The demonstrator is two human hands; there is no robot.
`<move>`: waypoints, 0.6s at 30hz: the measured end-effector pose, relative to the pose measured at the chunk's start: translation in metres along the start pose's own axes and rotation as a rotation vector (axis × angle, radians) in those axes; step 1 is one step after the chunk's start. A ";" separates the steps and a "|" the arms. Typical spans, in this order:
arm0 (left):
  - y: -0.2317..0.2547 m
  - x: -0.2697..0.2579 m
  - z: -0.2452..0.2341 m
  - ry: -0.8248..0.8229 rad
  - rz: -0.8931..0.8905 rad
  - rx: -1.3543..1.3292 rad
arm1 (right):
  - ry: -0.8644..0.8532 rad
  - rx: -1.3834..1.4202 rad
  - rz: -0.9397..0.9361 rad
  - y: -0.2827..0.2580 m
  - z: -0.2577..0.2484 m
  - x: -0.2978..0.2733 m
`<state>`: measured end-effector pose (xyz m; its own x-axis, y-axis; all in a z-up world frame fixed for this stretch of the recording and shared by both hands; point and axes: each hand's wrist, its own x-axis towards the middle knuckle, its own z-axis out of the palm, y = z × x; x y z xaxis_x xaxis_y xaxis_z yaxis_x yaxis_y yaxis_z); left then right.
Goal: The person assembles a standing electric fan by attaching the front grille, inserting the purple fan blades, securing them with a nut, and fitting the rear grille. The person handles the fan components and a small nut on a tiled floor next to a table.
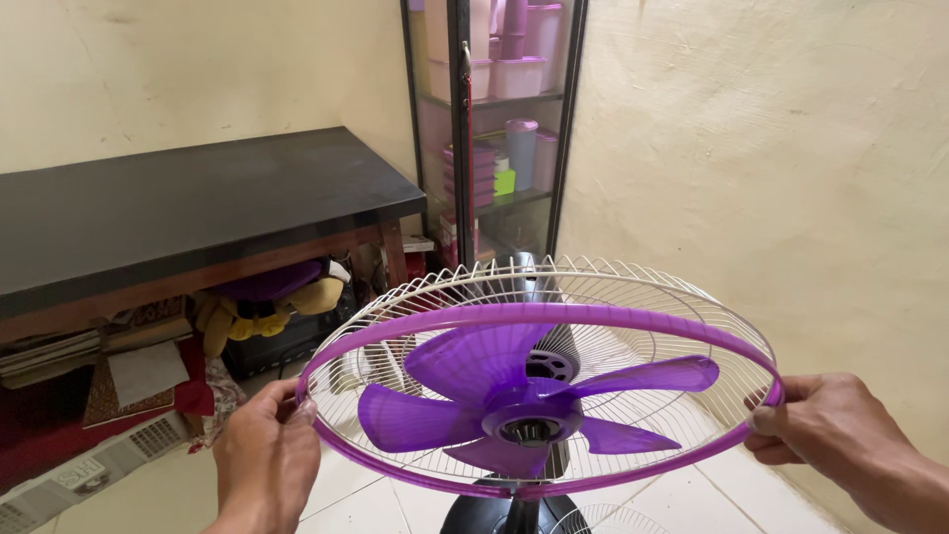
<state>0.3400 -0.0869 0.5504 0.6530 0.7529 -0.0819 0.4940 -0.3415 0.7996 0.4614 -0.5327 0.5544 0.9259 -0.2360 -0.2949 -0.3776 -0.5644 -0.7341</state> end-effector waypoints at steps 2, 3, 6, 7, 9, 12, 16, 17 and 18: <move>0.001 -0.001 0.000 0.005 -0.001 -0.011 | -0.009 0.022 -0.012 0.000 0.001 -0.001; 0.001 -0.001 0.000 0.009 0.004 -0.006 | -0.013 0.033 -0.017 -0.001 0.001 -0.001; 0.002 0.002 0.001 0.003 0.025 0.010 | -0.008 0.029 0.011 -0.004 0.000 -0.001; 0.002 0.003 0.001 -0.003 0.034 0.015 | -0.006 0.016 0.014 -0.005 0.000 -0.002; 0.003 0.006 -0.002 -0.028 0.013 0.068 | -0.002 -0.009 0.020 -0.006 -0.001 -0.003; 0.003 0.009 -0.005 -0.055 0.025 0.150 | -0.020 0.003 0.004 -0.008 -0.003 -0.004; 0.001 0.009 -0.005 -0.042 0.092 0.051 | -0.006 0.047 0.017 -0.009 0.000 -0.003; -0.001 0.008 -0.005 -0.034 0.107 0.046 | 0.001 0.063 0.022 -0.008 0.001 -0.003; -0.002 0.008 -0.004 -0.026 0.125 0.038 | 0.010 0.081 0.026 -0.008 0.001 -0.002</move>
<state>0.3415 -0.0779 0.5509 0.7254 0.6883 0.0016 0.4289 -0.4538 0.7811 0.4625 -0.5269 0.5597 0.9155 -0.2575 -0.3090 -0.3995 -0.4924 -0.7733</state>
